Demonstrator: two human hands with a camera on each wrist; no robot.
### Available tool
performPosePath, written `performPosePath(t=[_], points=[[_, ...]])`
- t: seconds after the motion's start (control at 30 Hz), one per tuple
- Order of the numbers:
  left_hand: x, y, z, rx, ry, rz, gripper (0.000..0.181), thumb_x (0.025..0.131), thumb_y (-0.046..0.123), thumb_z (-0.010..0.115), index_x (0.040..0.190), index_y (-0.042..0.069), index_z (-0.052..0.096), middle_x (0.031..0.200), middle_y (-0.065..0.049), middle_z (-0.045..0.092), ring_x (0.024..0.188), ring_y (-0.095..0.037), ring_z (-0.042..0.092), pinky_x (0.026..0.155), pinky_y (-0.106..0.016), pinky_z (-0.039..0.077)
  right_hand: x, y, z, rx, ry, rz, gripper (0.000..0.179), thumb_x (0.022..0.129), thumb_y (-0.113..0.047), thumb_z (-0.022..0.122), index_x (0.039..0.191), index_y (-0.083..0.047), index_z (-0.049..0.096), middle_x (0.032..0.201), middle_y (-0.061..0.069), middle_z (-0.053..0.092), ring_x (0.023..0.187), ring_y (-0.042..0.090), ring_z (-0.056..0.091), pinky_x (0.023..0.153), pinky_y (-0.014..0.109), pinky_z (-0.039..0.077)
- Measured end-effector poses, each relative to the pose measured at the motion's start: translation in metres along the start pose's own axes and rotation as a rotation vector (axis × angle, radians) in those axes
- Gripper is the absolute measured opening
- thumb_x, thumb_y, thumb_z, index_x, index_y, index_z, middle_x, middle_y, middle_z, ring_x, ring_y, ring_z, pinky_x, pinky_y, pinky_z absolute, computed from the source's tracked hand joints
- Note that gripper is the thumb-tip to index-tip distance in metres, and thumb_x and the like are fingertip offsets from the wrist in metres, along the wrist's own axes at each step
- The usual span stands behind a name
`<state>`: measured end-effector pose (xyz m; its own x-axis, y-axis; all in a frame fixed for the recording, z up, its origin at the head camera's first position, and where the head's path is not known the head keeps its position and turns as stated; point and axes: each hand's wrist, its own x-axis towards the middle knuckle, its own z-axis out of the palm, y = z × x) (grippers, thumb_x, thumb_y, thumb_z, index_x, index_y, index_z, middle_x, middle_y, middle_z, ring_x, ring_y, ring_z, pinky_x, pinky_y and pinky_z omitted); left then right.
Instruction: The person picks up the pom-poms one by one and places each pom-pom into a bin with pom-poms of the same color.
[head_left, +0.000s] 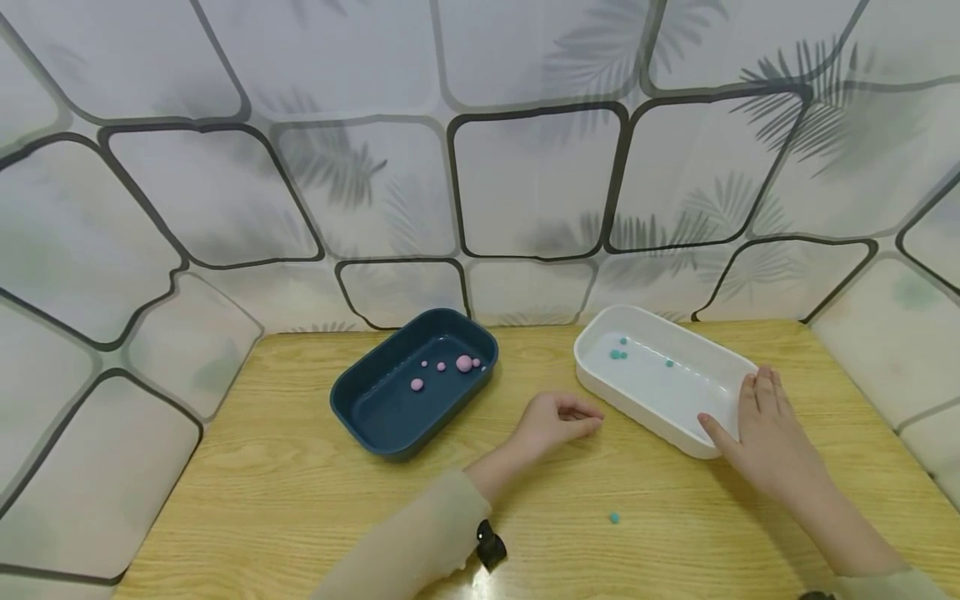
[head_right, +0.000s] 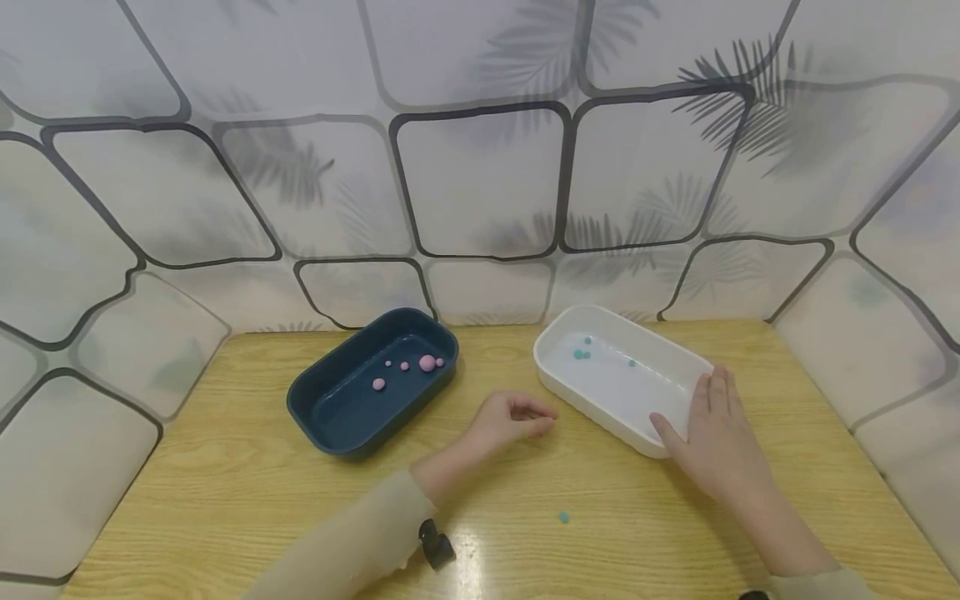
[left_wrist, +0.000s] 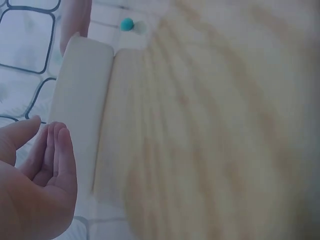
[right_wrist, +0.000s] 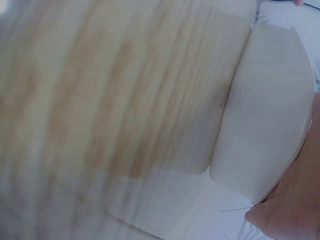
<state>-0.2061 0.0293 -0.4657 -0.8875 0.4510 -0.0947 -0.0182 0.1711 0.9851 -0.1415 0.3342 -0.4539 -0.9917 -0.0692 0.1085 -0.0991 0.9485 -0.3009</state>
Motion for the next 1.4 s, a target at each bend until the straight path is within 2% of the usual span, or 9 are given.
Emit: performPosePath(t=[0.4, 0.6, 0.77, 1.03, 1.23, 1.3, 1.4], points=[[-0.017, -0.006, 0.005, -0.026, -0.031, -0.048, 0.014, 0.093, 0.0, 0.079, 0.105, -0.007, 0.08, 0.098, -0.022, 0.08, 0.072, -0.001, 0.065, 0.07, -0.015, 0.059, 0.001, -0.001, -0.001, -0.004, 0.013, 0.001, 0.098, 0.112, -0.049, 0.045, 0.149, 0.035, 0.01, 0.162, 0.054, 0.0, 0.155, 0.066, -0.003, 0.131, 0.064, -0.006], [-0.023, -0.007, 0.005, 0.047, -0.053, -0.036, 0.013, 0.092, 0.004, 0.081, 0.103, -0.003, 0.081, 0.097, -0.018, 0.081, 0.073, 0.0, 0.065, 0.068, -0.01, 0.052, 0.001, -0.001, -0.002, -0.013, 0.02, -0.003, 0.098, 0.112, -0.048, 0.045, 0.149, 0.035, 0.011, 0.161, 0.054, 0.001, 0.155, 0.067, -0.001, 0.131, 0.065, -0.004], [-0.03, -0.008, 0.007, 0.094, -0.098, -0.038, 0.013, 0.092, 0.007, 0.082, 0.104, 0.001, 0.083, 0.096, -0.013, 0.082, 0.073, 0.002, 0.065, 0.068, -0.011, 0.051, 0.0, -0.001, -0.002, -0.015, 0.015, -0.005, 0.097, 0.112, -0.048, 0.045, 0.149, 0.035, 0.011, 0.162, 0.054, -0.001, 0.155, 0.066, -0.003, 0.131, 0.065, -0.005], [-0.041, -0.008, 0.012, 0.086, -0.156, -0.012, 0.013, 0.09, 0.002, 0.083, 0.103, -0.002, 0.081, 0.099, -0.017, 0.082, 0.074, 0.004, 0.065, 0.071, -0.009, 0.054, 0.0, 0.0, -0.001, -0.014, 0.003, -0.005, 0.098, 0.112, -0.049, 0.045, 0.149, 0.035, 0.011, 0.162, 0.053, -0.002, 0.155, 0.066, -0.003, 0.131, 0.065, -0.006], [-0.048, -0.011, 0.014, 0.09, -0.207, -0.002, 0.013, 0.091, 0.001, 0.082, 0.103, -0.002, 0.081, 0.098, -0.016, 0.082, 0.074, 0.007, 0.066, 0.072, -0.01, 0.056, 0.001, 0.002, 0.001, -0.007, 0.004, -0.007, 0.098, 0.112, -0.049, 0.045, 0.15, 0.035, 0.011, 0.162, 0.053, -0.001, 0.155, 0.066, -0.003, 0.131, 0.063, -0.008], [-0.05, -0.012, 0.014, 0.102, -0.233, 0.014, 0.014, 0.09, 0.001, 0.083, 0.104, -0.002, 0.081, 0.097, -0.016, 0.082, 0.073, 0.007, 0.066, 0.072, -0.01, 0.057, 0.001, 0.002, 0.001, -0.005, 0.002, -0.005, 0.099, 0.111, -0.049, 0.046, 0.15, 0.034, 0.01, 0.162, 0.053, -0.001, 0.155, 0.066, -0.003, 0.131, 0.063, -0.008], [-0.051, -0.014, 0.014, 0.166, -0.279, 0.062, 0.015, 0.089, 0.001, 0.084, 0.104, -0.002, 0.081, 0.094, -0.015, 0.081, 0.071, 0.009, 0.064, 0.071, -0.01, 0.057, 0.0, 0.002, 0.001, -0.005, -0.006, 0.002, 0.099, 0.112, -0.05, 0.045, 0.15, 0.034, 0.009, 0.163, 0.053, -0.003, 0.155, 0.066, -0.005, 0.131, 0.064, -0.007]])
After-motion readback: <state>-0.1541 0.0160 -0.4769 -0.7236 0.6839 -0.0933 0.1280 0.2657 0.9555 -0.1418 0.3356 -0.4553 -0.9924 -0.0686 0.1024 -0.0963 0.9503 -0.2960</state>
